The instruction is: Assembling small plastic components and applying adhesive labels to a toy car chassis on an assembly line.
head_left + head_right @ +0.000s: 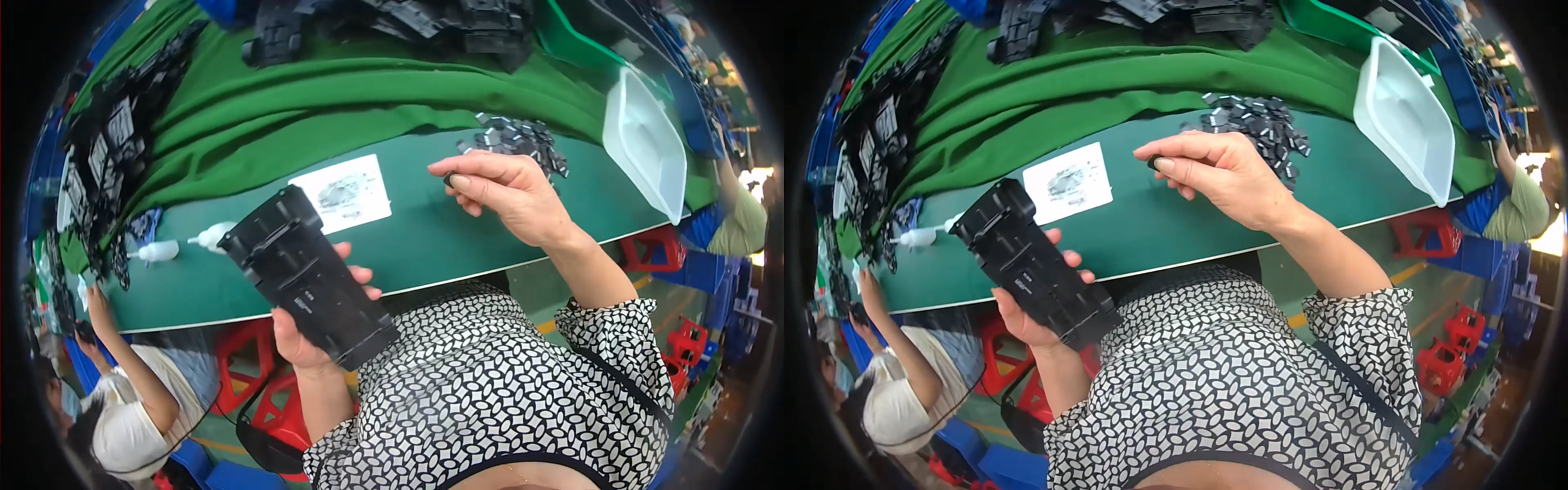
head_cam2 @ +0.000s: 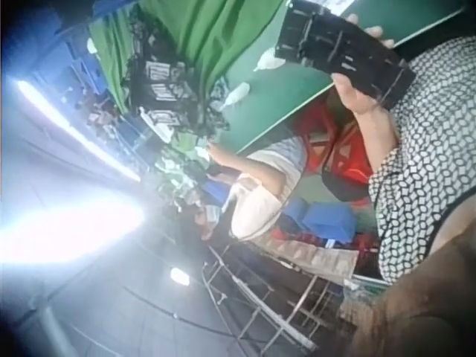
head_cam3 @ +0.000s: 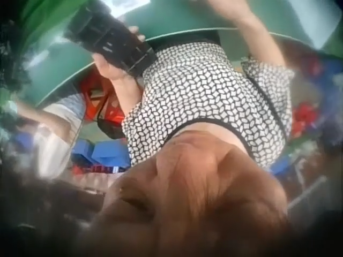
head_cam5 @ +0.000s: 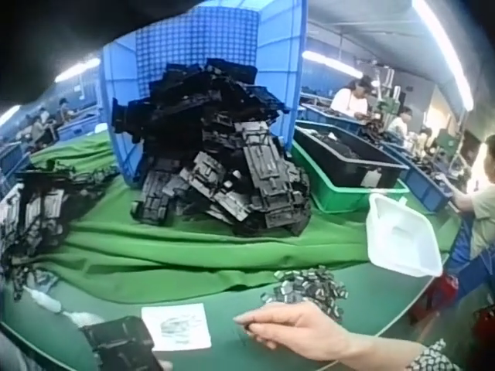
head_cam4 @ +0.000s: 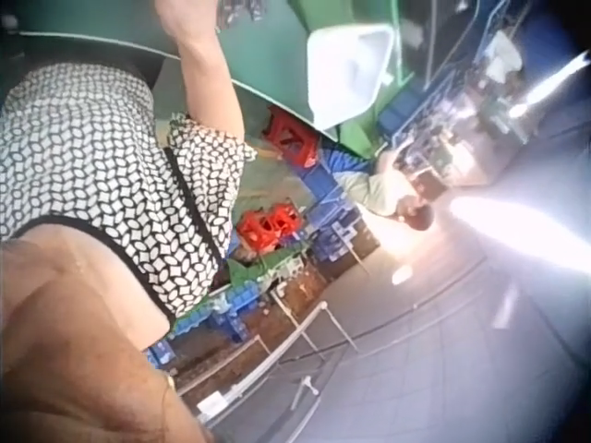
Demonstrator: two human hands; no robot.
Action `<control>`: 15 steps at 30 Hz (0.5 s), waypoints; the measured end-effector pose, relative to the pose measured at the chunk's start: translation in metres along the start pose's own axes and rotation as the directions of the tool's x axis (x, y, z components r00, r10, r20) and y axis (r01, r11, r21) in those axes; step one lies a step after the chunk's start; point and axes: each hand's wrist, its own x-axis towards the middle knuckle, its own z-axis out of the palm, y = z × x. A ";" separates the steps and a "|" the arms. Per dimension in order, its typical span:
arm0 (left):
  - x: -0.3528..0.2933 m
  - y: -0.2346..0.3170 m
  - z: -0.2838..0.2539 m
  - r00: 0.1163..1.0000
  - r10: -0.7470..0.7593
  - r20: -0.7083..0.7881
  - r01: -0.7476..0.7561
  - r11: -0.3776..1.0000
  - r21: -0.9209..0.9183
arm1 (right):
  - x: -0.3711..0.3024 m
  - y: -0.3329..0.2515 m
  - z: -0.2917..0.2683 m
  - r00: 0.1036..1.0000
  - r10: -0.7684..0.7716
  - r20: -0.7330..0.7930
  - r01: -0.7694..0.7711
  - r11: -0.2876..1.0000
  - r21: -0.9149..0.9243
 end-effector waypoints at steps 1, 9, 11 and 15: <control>-0.001 0.001 -0.001 1.000 -0.016 0.001 0.016 1.000 -0.016 | 0.002 -0.001 0.005 1.000 -0.013 0.013 0.014 0.997 -0.081; 0.001 0.001 -0.003 1.000 0.009 0.018 -0.008 0.996 -0.086 | 0.019 -0.010 0.020 0.993 0.094 0.077 -0.083 0.987 -0.136; 0.001 0.002 -0.002 1.000 0.022 0.014 -0.021 0.996 -0.090 | 0.024 -0.010 0.024 0.994 0.059 0.094 -0.047 0.991 -0.123; -0.001 0.005 -0.002 1.000 -0.014 -0.017 0.014 1.000 -0.012 | 0.031 -0.017 0.039 0.989 -0.090 0.114 0.127 0.915 -0.383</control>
